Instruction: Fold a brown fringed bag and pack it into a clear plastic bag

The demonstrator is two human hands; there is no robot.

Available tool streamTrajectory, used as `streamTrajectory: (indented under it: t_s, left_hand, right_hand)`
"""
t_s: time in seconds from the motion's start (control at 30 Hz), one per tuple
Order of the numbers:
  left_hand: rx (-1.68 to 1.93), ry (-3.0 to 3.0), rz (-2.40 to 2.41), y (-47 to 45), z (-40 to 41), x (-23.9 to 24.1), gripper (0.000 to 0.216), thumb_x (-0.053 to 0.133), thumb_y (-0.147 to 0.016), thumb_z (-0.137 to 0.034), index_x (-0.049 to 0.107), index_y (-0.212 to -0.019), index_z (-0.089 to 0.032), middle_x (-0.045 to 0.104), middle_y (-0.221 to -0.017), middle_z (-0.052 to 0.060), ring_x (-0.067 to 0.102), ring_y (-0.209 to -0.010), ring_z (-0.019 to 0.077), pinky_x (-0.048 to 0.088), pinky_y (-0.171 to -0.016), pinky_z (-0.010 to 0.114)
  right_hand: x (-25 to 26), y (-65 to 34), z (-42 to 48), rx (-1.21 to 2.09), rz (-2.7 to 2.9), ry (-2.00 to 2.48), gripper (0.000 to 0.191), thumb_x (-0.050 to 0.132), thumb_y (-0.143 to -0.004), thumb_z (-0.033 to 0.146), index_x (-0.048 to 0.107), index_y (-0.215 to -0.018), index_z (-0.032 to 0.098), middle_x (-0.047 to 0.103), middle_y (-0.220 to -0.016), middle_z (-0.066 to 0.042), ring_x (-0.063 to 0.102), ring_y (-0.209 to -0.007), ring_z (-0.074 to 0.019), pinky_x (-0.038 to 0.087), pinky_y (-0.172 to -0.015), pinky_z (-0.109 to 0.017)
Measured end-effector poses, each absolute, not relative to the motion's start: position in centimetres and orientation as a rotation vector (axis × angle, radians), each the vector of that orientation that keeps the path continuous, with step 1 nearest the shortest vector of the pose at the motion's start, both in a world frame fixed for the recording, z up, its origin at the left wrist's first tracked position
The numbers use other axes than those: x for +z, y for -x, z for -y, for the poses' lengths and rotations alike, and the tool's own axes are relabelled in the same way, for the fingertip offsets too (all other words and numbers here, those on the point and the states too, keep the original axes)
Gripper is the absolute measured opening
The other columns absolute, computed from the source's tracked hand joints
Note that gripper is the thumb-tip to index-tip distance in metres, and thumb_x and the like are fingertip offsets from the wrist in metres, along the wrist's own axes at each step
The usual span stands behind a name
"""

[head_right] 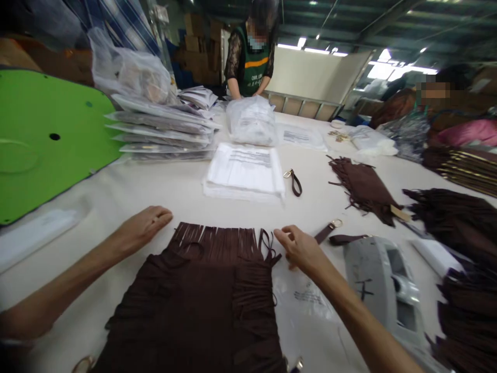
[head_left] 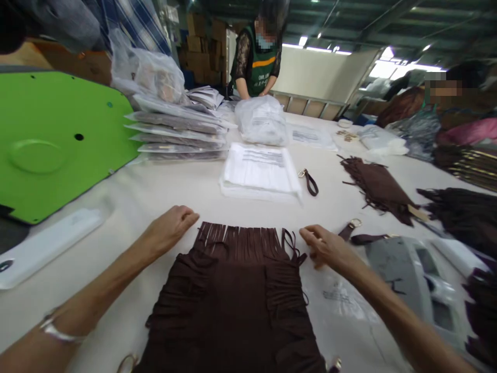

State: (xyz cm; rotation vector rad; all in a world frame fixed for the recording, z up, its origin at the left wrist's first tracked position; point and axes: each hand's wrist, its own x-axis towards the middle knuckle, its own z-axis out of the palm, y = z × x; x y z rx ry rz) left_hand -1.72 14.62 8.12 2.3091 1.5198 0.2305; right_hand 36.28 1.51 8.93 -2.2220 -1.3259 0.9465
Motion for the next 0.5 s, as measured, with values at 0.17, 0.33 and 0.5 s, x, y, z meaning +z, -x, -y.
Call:
streamTrajectory:
  t_s: [0.17,0.33,0.5]
  left_hand:
    - [0.070,-2.539,-1.458,-4.0,-12.9,8.2,0.040,0.039,-0.093,-0.054,0.054,-0.104,-0.019,0.057,-0.104,0.009,0.064,-0.079,0.0256,0.050,-0.069,0.038]
    - [0.031,-2.677,-1.100,-5.7,-11.9,7.9,0.029,0.049,-0.093,-0.045,0.051,-0.111,-0.021,0.056,-0.107,0.006,0.064,-0.076,0.0212,0.049,-0.066,0.032]
    - [0.125,-2.602,-0.749,-6.6,-12.2,7.2,0.008,0.051,-0.094,-0.026,0.055,-0.100,-0.024,0.065,-0.093,-0.002,0.065,-0.080,0.0171,0.048,-0.070,0.026]
  right_hand:
    - [8.5,-29.5,-5.3,0.540,1.959,2.243,0.050,0.042,-0.090,0.064,0.055,-0.100,0.018,0.065,-0.095,-0.011,0.065,-0.085,-0.0273,0.044,-0.072,-0.035]
    - [8.1,-25.2,-5.9,0.477,2.279,2.048,0.050,0.057,-0.084,0.063,0.050,-0.106,0.018,0.063,-0.102,-0.010,0.065,-0.078,-0.0263,0.042,-0.063,-0.032]
    - [7.5,-25.5,-6.6,0.607,2.436,1.718,0.027,0.055,-0.093,0.045,0.054,-0.104,0.021,0.067,-0.099,-0.005,0.065,-0.083,-0.0219,0.042,-0.068,-0.029]
